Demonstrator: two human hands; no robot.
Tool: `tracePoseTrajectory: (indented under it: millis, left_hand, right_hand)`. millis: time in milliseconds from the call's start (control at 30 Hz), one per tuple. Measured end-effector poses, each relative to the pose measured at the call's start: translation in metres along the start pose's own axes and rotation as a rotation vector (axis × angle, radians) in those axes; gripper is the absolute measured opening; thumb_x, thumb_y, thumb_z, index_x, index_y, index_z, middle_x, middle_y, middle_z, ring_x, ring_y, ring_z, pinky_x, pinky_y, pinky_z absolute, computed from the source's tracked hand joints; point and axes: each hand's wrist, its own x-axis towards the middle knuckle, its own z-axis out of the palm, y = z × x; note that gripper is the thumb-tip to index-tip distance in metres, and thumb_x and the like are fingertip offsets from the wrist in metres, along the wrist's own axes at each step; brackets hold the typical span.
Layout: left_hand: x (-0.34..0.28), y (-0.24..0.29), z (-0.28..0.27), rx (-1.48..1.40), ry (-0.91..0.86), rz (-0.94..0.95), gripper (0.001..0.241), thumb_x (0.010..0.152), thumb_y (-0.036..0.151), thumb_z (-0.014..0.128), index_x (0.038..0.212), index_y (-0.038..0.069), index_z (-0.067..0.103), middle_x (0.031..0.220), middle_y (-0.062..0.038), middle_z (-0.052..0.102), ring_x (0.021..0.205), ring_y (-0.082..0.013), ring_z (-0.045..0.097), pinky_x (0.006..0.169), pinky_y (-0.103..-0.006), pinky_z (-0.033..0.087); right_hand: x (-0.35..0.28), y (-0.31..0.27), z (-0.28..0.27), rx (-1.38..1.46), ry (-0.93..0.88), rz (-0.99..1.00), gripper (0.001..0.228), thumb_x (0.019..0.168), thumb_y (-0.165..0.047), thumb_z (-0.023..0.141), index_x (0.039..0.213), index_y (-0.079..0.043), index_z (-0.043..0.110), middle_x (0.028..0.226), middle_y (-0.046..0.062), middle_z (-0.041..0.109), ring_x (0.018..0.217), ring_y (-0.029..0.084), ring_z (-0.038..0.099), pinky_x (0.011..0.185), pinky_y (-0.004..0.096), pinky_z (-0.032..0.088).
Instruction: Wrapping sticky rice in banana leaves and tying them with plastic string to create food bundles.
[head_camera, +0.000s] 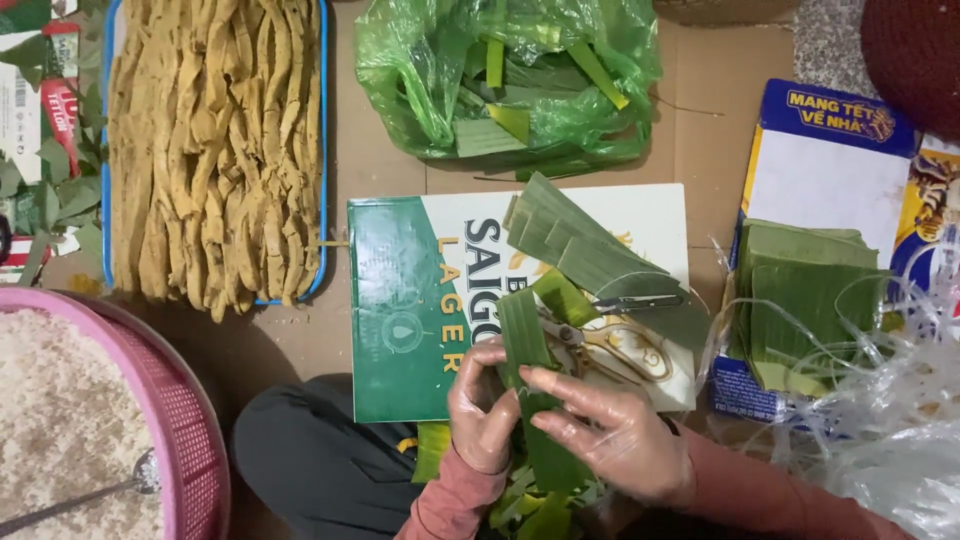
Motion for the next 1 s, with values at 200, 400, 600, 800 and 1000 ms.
tracePoseTrajectory:
  millis: [200, 400, 600, 800, 1000]
  left_hand:
    - [-0.001, -0.005, -0.004, -0.060, -0.001, -0.021, 0.039, 0.075, -0.002, 0.057, 0.114, 0.004, 0.056, 0.124, -0.013, 0.057, 0.113, -0.0260, 0.053, 0.103, -0.0388, 0.041]
    - [0.000, 0.000, -0.002, -0.059, -0.008, -0.031, 0.040, 0.074, 0.000, 0.057, 0.114, 0.003, 0.059, 0.126, -0.016, 0.059, 0.117, -0.0285, 0.055, 0.105, -0.0415, 0.042]
    - [-0.001, 0.000, -0.003, -0.092, -0.027, -0.024, 0.038, 0.077, 0.001, 0.060, 0.115, 0.003, 0.059, 0.128, -0.016, 0.058, 0.120, -0.0287, 0.053, 0.107, -0.0426, 0.041]
    - [0.002, 0.005, -0.001, -0.117, -0.045, -0.042, 0.037, 0.075, 0.000, 0.058, 0.112, 0.004, 0.060, 0.126, -0.015, 0.058, 0.116, -0.0271, 0.053, 0.104, -0.0405, 0.041]
    - [0.003, 0.007, 0.000, -0.098, -0.027, -0.059, 0.035, 0.076, 0.001, 0.062, 0.111, 0.005, 0.060, 0.124, -0.014, 0.059, 0.115, -0.0272, 0.052, 0.102, -0.0411, 0.042]
  right_hand:
    - [-0.002, 0.007, 0.000, -0.160, 0.020, -0.029, 0.059, 0.080, -0.009, 0.081, 0.136, -0.013, 0.065, 0.097, -0.003, 0.084, 0.065, 0.003, 0.071, 0.055, 0.019, 0.058]
    - [-0.004, 0.006, -0.004, -0.133, 0.004, -0.132, 0.058, 0.082, -0.003, 0.079, 0.137, -0.001, 0.061, 0.124, 0.000, 0.077, 0.062, 0.003, 0.065, 0.053, 0.018, 0.055]
    - [0.003, -0.008, -0.004, -0.249, 0.027, -0.156, 0.061, 0.080, -0.006, 0.082, 0.137, -0.010, 0.062, 0.069, -0.003, 0.073, 0.052, 0.004, 0.061, 0.045, 0.019, 0.050]
    - [0.009, -0.018, -0.005, -0.444, 0.059, -0.372, 0.061, 0.078, -0.011, 0.085, 0.134, -0.006, 0.063, 0.063, 0.000, 0.069, 0.045, 0.010, 0.054, 0.040, 0.025, 0.041]
    - [0.014, -0.029, -0.005, -0.510, 0.076, -0.362, 0.053, 0.076, -0.008, 0.084, 0.126, -0.002, 0.065, 0.068, 0.002, 0.072, 0.047, 0.012, 0.057, 0.043, 0.027, 0.045]
